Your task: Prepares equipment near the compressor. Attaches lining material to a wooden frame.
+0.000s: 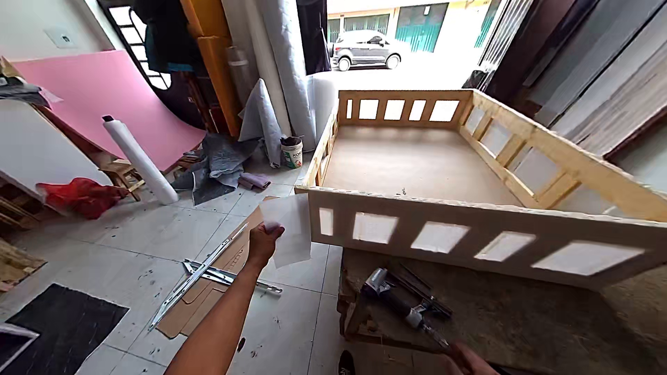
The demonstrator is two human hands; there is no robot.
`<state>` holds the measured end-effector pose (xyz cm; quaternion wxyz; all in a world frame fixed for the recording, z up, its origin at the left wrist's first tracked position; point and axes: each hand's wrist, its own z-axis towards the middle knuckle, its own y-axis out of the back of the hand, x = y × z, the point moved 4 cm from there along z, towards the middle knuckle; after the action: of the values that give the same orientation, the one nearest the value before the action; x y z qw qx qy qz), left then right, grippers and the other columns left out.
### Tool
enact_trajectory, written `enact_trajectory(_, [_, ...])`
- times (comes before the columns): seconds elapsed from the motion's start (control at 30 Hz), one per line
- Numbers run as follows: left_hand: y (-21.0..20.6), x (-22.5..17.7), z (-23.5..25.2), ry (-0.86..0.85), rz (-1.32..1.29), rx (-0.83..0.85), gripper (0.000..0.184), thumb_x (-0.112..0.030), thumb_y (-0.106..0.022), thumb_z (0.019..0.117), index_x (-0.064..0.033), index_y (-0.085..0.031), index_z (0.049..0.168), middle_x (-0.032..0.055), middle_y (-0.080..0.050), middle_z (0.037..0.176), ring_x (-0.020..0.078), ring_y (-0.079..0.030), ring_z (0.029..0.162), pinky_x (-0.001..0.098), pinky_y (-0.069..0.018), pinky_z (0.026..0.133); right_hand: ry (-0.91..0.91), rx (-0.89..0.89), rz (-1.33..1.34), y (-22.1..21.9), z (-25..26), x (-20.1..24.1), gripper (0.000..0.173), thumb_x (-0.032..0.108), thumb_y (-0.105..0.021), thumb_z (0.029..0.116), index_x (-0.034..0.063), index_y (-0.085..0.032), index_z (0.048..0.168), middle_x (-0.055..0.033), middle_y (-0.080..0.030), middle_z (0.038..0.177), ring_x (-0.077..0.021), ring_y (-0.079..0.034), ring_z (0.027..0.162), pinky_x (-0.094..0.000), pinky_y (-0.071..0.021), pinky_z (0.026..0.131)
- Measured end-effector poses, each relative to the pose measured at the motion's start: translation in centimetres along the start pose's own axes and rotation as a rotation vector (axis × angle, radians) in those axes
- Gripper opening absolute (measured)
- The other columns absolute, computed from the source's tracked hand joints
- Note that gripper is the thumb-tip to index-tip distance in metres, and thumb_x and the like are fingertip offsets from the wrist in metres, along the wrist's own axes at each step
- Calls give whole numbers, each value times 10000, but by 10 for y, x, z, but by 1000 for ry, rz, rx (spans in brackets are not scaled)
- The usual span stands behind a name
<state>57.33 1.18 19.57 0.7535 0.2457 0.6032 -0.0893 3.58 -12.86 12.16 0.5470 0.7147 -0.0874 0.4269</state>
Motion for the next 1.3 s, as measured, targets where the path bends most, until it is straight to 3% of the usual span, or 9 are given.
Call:
enact_trajectory(0.2, [-15, 11, 56, 47, -30, 17, 147, -67, -794, 886, 10, -707, 977, 109, -748, 883, 197, -721, 792, 413, -612, 762, 188, 130, -307, -79, 108, 13, 663, 254, -724, 936, -26, -491, 1490, -282, -585, 1403, -481, -560, 1295, -626, -432, 1105])
enact_trajectory(0.4, [-17, 14, 74, 65, -92, 81, 97, -68, -774, 905, -11, -719, 962, 89, -751, 834, 181, -728, 743, 380, -623, 720, -24, 300, -480, -120, 156, 21, 1080, 284, -930, 726, 106, -335, 1609, -327, -282, 1599, -524, -569, 1239, -609, -551, 948])
enact_trajectory(0.47, [-19, 17, 74, 63, -140, 123, 77, -60, -755, 912, -5, -714, 948, 88, -747, 825, 182, -726, 739, 376, -626, 718, -19, 366, -467, -116, 160, 17, 1058, 311, -908, 766, 74, -319, 1613, -329, -221, 1628, -510, -579, 1245, -577, -554, 971])
enact_trajectory(0.6, [-25, 21, 77, 71, -221, 203, 110, -92, -765, 882, -4, -717, 925, 83, -753, 807, 180, -741, 743, 357, -638, 723, 14, 307, -271, -86, 158, 58, 595, 240, -721, 935, -98, -552, 1395, -322, -587, 1357, -466, -610, 1226, -601, -491, 1051])
enact_trajectory(0.67, [-26, 24, 72, 73, -242, 254, 111, -107, -779, 869, -16, -720, 897, 72, -750, 777, 166, -735, 709, 334, -635, 689, -158, 288, -183, -56, 141, 114, 476, 313, -661, 968, -57, -626, 1265, -256, -706, 1057, -411, -701, 975, -614, -551, 881])
enact_trajectory(0.83, [-22, 26, 74, 52, -276, 271, 97, -138, -777, 854, -58, -725, 871, 9, -732, 723, 93, -706, 646, 256, -610, 610, -50, 60, 175, -7, 120, 274, 306, 219, -796, 889, -25, -714, 1055, -104, -747, 900, -162, -720, 774, -408, -625, 739])
enact_trajectory(0.97, [-16, 29, 82, -15, -242, 299, 95, -166, -784, 823, -97, -720, 840, -63, -710, 678, 11, -669, 587, 185, -575, 547, 42, -60, 268, -8, 135, 367, 198, 182, -708, 954, 83, -677, 1122, -36, -733, 899, -113, -688, 694, -341, -618, 638])
enact_trajectory(1.07, [-13, 30, 84, -26, -251, 324, 96, -176, -788, 815, -108, -722, 830, -82, -706, 674, -17, -657, 580, 167, -567, 535, 82, -78, 317, -22, 156, 399, 207, 235, -679, 980, 159, -674, 1173, -40, -755, 1000, -111, -681, 660, -287, -603, 587])
enact_trajectory(1.3, [-13, 32, 81, -37, -313, 357, 83, -170, -792, 817, -112, -733, 820, -72, -713, 680, -11, -659, 577, 168, -570, 533, -6, -17, 177, -54, 198, 418, 190, 369, -637, 993, 229, -699, 1105, 3, -659, 743, -138, -616, 528, -304, -558, 448])
